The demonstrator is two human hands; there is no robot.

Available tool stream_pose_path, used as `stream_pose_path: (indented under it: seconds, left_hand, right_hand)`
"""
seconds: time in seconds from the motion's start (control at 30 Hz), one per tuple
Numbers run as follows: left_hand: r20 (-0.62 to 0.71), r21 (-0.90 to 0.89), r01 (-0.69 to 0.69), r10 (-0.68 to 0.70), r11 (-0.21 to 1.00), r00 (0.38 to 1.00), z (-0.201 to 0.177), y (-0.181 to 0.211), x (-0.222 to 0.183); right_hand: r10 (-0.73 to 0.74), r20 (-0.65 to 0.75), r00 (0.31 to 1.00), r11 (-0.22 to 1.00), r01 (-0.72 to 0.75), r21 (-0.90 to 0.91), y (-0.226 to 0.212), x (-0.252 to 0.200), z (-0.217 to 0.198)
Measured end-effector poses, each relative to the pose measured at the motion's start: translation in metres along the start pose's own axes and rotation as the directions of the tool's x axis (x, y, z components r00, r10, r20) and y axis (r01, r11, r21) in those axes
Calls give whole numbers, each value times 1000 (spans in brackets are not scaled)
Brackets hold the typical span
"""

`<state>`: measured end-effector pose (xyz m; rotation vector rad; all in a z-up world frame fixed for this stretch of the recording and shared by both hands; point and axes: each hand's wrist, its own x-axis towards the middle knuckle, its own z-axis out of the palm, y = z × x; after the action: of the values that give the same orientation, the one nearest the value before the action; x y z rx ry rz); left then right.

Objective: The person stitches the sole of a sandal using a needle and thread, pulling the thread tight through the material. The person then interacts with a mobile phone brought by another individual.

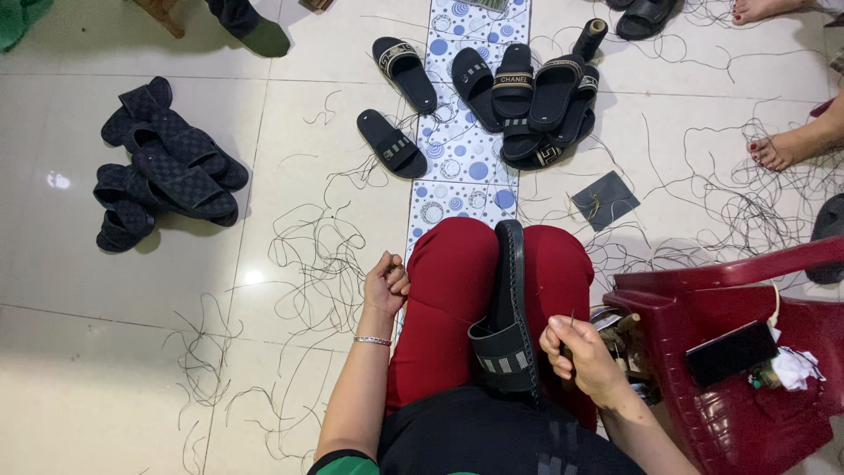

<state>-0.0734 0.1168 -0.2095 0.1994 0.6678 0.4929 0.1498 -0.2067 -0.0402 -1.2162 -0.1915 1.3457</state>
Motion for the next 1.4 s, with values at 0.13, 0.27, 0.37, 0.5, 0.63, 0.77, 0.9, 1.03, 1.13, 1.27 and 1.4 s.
stream_pose_path:
  seconds: [0.13,0.27,0.37,0.5,0.63,0.77,0.9,1.03,1.13,1.27,1.4]
  left_hand:
    - [-12,-4,9,-9,1000,1000,4,1,-2]
    - [-30,4,13,-13,1000,999,7,2,-4]
    - [-14,1,18,-18,1000,1000,2,1,-1]
    - [13,-5,31,-31,1000,999,-3,1,3]
    - [17,-2,24,-24,1000,1000,-2,1,2]
    - [-1,5,10,-10,1000,1000,4,2,0]
    - [-49,1,13,-13,1000,999,13,2,-8]
    - [-48,-7,1,-1,1000,999,9,1,-5]
    - [-12,1,5,-5,1000,1000,7,1,-4]
    - [-41,11,5,-5,1000,999,5,-1,-1]
    - [-26,-1,0,0,1000,1000,1,-2,0]
  right_hand:
    - [-1,7,1000,999,2,-41,-6,-1,3]
    - [-5,12,1000,999,5,-35,-8,-2,5]
    - [-3,10,1000,1000,3,-27,-2,-1,1]
    - [-13,28,1000,998,14,-62,-12,-3,5]
    - [-16,27,999,999,17,-35,-12,-3,6]
    - [-13,10,1000,999,13,-40,-7,-2,3]
    - [-26,6,1000,998,26,-56,-5,-3,2]
    - [-8,-21,1000,999,7,-41,-4,-2,4]
    - [-25,-11,1000,997,24,-74,-6,-3,5]
    - [-18,1,1000,996,18,-83,-10,-3,6]
    - [-5,-4,1000,997,5,-79,-11,-3,7]
